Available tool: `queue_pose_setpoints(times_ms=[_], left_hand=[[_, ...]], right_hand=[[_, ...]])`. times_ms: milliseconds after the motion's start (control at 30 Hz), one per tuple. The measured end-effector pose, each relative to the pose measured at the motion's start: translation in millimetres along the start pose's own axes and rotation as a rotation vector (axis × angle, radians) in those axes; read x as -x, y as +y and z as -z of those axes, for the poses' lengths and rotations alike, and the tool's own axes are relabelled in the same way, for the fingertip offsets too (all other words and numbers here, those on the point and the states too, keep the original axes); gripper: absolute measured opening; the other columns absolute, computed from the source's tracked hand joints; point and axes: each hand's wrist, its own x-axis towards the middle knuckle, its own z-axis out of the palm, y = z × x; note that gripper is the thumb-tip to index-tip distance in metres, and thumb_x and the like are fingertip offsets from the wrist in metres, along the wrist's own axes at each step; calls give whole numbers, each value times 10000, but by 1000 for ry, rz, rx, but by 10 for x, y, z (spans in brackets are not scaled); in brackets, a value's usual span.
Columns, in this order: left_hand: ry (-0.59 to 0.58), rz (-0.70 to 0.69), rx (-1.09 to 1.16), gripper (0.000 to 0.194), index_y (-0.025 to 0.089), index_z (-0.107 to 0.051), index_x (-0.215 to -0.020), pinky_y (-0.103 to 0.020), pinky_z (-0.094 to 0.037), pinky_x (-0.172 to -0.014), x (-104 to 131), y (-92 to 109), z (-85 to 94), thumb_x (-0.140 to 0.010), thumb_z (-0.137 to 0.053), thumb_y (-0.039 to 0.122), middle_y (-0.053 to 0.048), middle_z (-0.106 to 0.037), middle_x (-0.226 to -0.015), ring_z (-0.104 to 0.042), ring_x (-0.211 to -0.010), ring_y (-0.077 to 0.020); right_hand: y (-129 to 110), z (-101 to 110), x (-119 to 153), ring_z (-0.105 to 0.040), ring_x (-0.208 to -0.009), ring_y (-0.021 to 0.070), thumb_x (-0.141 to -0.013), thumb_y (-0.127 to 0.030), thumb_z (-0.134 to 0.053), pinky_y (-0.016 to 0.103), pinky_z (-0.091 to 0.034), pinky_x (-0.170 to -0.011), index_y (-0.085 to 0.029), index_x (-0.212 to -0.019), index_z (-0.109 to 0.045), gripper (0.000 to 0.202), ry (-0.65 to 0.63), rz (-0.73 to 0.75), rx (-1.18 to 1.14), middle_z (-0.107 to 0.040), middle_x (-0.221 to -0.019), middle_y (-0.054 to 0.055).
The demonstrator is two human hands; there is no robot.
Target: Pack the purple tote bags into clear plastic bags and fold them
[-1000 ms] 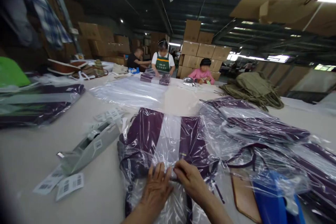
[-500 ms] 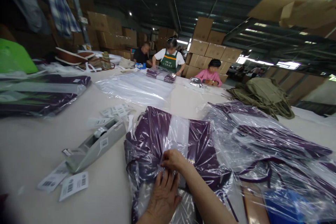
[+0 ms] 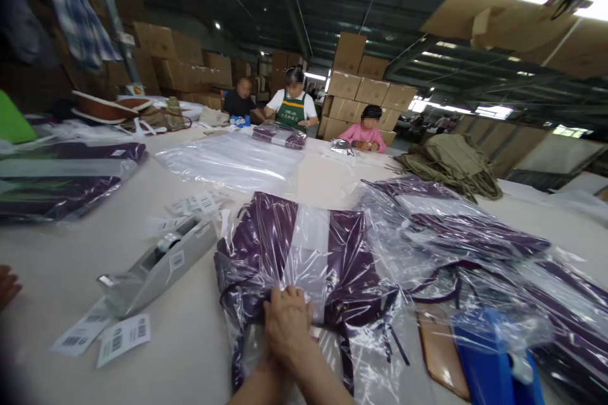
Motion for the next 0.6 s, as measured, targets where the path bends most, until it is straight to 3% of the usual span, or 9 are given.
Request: queue_pose_setpoints(times_ms=[100, 233, 333, 400, 500, 600], left_hand=[[-8, -41, 5, 397, 268, -564, -1222, -422, -397, -987, 56, -34, 15, -870, -431, 143, -58, -625, -1157, -515, -1110, -257], [9, -121, 14, 411, 218, -524, -1269, -481, -398, -968, 38, -119, 225, -864, -494, 278, -124, -596, -1211, -502, -1147, -295], [-37, -135, -10, 519, 198, -444, -1336, -489, -398, -954, -44, -150, 424, -852, -508, 376, -161, -576, -1240, -505, -1155, -307], [-105, -130, -26, 486, 191, -489, -1303, -488, -387, -962, -83, -133, 535, -851, -502, 369, -172, -567, -1253, -500, -1171, -311], [-130, -110, -87, 441, 161, -549, -1245, -529, -342, -984, -103, -53, 635, -838, -508, 324, -216, -521, -1296, -462, -1216, -349], [-3, -130, -122, 456, 99, -538, -1245, -548, -318, -995, -98, 97, 653, -841, -498, 307, -244, -492, -1318, -432, -1241, -369]], right_hand=[[-37, 27, 224, -613, -875, 220, -844, -215, -522, 371, -433, -823, -237, -1016, -612, 196, 65, 32, -105, -684, -898, 43], [416, 284, 705, -622, -886, 192, -878, -205, -459, 334, -471, -802, -214, -1028, -605, 210, 368, -2, -252, -684, -949, 55], [947, 437, 1326, -623, -924, 207, -893, -322, -453, 355, -488, -823, -214, -1020, -612, 230, 580, -213, -203, -682, -968, 73], [1272, 485, 1770, -610, -970, 262, -852, -441, -454, 429, -474, -866, -183, -1008, -613, 340, 654, -446, -122, -669, -1007, 120], [1584, 507, 2311, -577, -1031, 357, -722, -602, -446, 534, -420, -925, -140, -997, -599, 559, 587, -790, -63, -644, -1060, 190], [1656, 513, 2649, -581, -1036, 356, -650, -640, -451, 522, -416, -940, -161, -985, -577, 598, 447, -985, -145, -642, -1061, 185]])
